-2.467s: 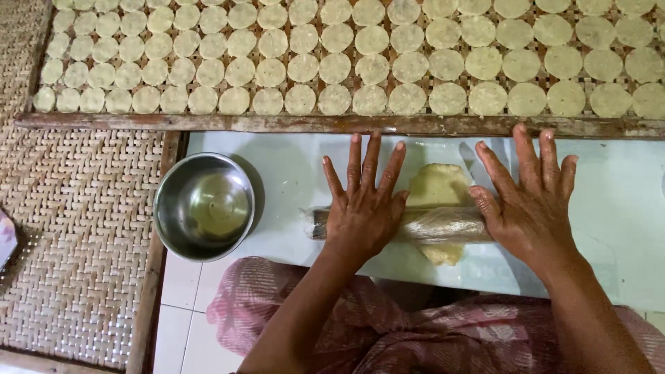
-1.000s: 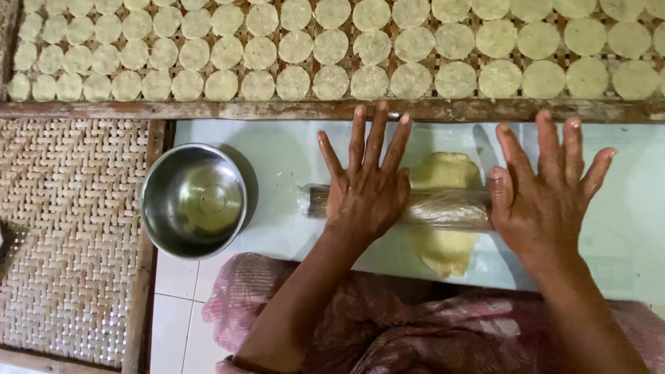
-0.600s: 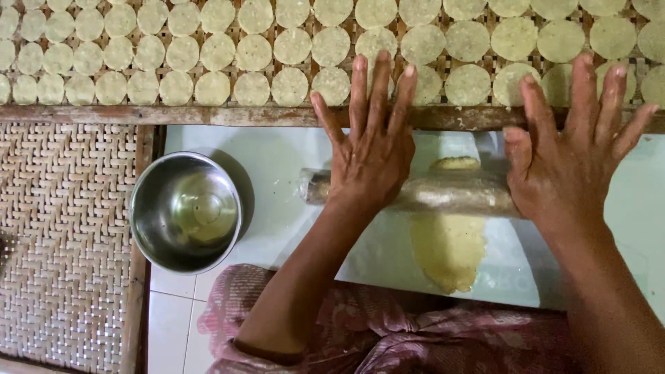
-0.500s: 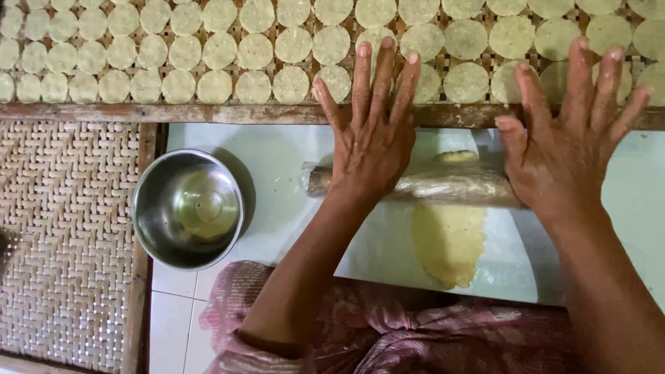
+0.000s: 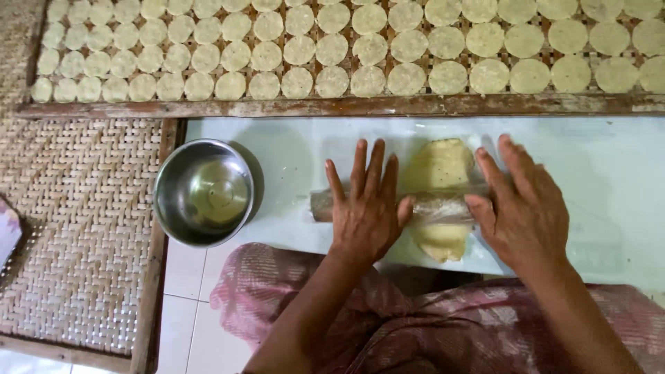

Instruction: Rolling out dough and cutting small circular shapes to be placed on a drying tray.

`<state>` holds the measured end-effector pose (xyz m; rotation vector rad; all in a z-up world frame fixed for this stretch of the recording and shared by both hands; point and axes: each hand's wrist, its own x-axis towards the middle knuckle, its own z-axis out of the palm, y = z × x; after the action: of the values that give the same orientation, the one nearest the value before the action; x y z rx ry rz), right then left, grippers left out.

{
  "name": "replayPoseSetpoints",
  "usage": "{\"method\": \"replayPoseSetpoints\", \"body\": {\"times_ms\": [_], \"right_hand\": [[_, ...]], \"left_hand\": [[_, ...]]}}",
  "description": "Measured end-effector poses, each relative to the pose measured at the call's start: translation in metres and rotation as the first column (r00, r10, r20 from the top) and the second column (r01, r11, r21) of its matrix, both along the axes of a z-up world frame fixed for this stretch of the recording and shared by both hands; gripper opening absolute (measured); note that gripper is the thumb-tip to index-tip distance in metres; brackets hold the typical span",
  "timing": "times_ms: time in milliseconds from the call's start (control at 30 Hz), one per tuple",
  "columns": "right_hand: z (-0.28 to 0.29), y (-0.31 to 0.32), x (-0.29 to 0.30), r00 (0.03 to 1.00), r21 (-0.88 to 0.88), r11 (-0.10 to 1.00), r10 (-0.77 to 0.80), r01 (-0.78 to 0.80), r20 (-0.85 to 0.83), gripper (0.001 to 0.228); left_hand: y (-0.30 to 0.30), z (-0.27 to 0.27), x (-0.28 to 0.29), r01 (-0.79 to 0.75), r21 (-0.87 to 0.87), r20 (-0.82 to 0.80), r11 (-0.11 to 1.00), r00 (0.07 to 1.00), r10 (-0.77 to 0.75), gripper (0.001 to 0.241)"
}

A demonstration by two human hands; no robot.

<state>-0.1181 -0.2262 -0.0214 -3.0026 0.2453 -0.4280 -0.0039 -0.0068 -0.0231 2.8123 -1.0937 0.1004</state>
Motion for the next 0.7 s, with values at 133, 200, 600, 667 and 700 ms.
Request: {"method": "replayPoseSetpoints", "body": {"times_ms": [133,200,600,667,700], "right_hand": [[0.001,0.0,-0.023,0.99,-0.004,0.997,0.076,-0.077,-0.122,0.076],[0.001,-0.005,-0.027,0.979,-0.016,0.993,0.116,-0.12,-0.168,0.081],[0.028,0.008,-0.071,0.951,-0.015,0.994,0.096,-0.104,-0.293,0.078],[0.003,0.011,-0.082,0.96,0.067,0.993,0.116,-0.102,-0.254,0.083],[0.002,0.014,-0.084,0.958,0.071,0.992,0.117,-0.102,-0.261,0.083]], "left_hand": [[0.018,-0.008,-0.019,0.108,-0.074,0.007,0.991,0.994,-0.108,0.084],[0.024,-0.017,-0.015,0.147,-0.025,0.018,0.989,0.989,-0.146,0.098],[0.054,0.01,-0.023,0.388,0.028,0.045,0.921,0.92,-0.389,0.068],[0.058,-0.006,-0.033,0.38,0.118,-0.037,0.918,0.925,-0.378,0.075],[0.055,-0.005,-0.035,0.38,0.118,-0.046,0.917,0.925,-0.377,0.075]]}}
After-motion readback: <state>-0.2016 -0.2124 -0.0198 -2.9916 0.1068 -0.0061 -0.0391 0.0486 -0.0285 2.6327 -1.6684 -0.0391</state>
